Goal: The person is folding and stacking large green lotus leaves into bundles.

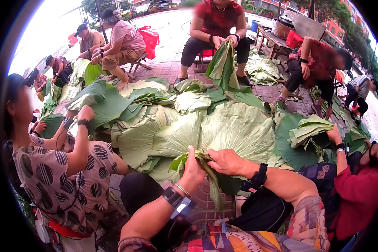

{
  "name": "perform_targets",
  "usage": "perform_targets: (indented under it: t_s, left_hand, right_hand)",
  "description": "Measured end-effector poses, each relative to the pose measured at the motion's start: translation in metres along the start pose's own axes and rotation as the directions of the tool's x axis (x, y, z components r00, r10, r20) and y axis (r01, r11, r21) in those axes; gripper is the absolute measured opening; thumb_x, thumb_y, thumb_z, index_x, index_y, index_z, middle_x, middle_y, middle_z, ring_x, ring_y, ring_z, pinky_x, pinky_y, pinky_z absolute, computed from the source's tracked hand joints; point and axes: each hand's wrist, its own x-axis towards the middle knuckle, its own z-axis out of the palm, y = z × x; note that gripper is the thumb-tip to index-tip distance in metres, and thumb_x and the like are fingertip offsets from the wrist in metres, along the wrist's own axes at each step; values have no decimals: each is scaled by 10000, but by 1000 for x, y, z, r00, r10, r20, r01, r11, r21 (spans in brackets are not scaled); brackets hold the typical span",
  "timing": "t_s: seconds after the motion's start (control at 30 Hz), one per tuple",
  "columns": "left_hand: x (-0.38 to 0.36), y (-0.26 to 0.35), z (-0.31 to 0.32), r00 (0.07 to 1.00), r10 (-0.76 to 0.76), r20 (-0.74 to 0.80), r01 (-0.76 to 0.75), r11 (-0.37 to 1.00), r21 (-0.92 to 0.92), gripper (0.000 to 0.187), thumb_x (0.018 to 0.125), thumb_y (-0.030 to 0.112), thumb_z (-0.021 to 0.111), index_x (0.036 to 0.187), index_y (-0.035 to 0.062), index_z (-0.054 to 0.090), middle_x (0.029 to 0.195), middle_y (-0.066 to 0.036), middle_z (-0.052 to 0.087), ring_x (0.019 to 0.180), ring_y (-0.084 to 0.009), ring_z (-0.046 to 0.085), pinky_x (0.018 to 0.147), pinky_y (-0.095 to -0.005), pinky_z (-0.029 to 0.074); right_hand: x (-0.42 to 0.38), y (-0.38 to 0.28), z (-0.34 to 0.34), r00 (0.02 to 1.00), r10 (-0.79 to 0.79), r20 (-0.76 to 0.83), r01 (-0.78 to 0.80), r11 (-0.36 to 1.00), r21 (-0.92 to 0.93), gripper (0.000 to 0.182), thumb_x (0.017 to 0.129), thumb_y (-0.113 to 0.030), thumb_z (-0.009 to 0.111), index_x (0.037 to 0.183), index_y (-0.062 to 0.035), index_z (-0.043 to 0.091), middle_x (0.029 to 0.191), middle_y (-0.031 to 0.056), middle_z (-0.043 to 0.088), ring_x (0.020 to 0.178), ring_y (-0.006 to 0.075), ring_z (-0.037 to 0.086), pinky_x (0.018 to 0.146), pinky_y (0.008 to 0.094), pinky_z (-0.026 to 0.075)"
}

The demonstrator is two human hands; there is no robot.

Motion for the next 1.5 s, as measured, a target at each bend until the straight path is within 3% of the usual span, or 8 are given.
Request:
perform_targets:
  t_s: [0.2, 0.37, 0.7, 0.87, 1.13, 1.27, 1.4, 1.5]
  left_hand:
    - [-3, 1, 12, 1000, 17, -5, -17, 999, -32, 551, 888, 520, 317, 1108, 40, 475, 1080, -134, 537, 1006, -275, 504, 918, -422, 380]
    - [-5, 4, 18, 1000, -12, -5, 11, 998, -65, 359, 817, 377, 565, 909, 31, 560, 897, -95, 603, 858, -246, 564, 837, -390, 439]
    - [24, -9, -12, 981, -123, -148, 142, 982, 124, 242, 852, 238, 478, 939, 16, 523, 912, -131, 587, 851, -276, 563, 785, -415, 461]
    - [32, -2, 2, 974, -128, -186, 135, 991, 25, 195, 857, 180, 415, 934, 24, 502, 908, -132, 574, 834, -296, 562, 734, -426, 468]
    - [30, 11, 33, 974, 130, -186, -139, 990, -36, 142, 761, 89, 559, 829, -15, 490, 751, -102, 535, 643, -238, 547, 558, -370, 456]
    - [23, 23, 46, 974, 188, -124, -201, 973, -111, 221, 742, 82, 575, 912, -1, 461, 794, -98, 526, 677, -228, 546, 591, -364, 467]
    - [18, 38, 52, 960, 264, -90, -277, 943, -182, 209, 748, 90, 568, 909, -6, 476, 810, -94, 532, 706, -221, 550, 618, -361, 474]
    - [6, 52, 57, 956, 279, -90, -292, 930, -225, 178, 772, 120, 546, 884, -15, 512, 844, -91, 548, 719, -218, 555, 641, -358, 473]
  right_hand:
    - [-2, 0, -2, 995, -81, -51, 81, 997, 0, 220, 752, -190, 519, 871, -20, 445, 657, 197, 570, 630, 381, 563, 571, 467, 435]
    - [-3, -5, -5, 987, -109, -116, 109, 994, 1, 233, 758, -213, 546, 865, -27, 455, 636, 185, 562, 621, 372, 565, 554, 450, 440]
    - [-6, 1, 4, 989, -150, -11, 150, 988, -20, 307, 735, -281, 585, 868, -27, 476, 684, 176, 572, 659, 362, 572, 572, 428, 454]
    - [1, 7, -14, 986, -163, -12, 164, 982, 90, 381, 703, -322, 605, 970, -56, 550, 773, 157, 598, 712, 343, 579, 620, 414, 457]
    - [-5, 7, -34, 998, -30, -47, 41, 965, 257, 468, 694, -340, 644, 1054, -50, 566, 918, 137, 623, 769, 249, 616, 703, 327, 482]
    - [-22, 14, -45, 984, 163, -72, -121, 906, 405, 398, 757, -235, 627, 1074, -6, 552, 973, 122, 616, 792, 178, 607, 736, 279, 472]
    - [-51, 64, -52, 928, 349, 133, -371, 817, 442, 334, 786, -184, 616, 1055, 8, 569, 960, 67, 616, 879, 112, 559, 791, 253, 440]
    - [-79, 82, -41, 899, 437, -25, -390, 825, 410, 282, 792, -194, 609, 974, 22, 606, 845, 37, 625, 784, 93, 554, 715, 236, 443]
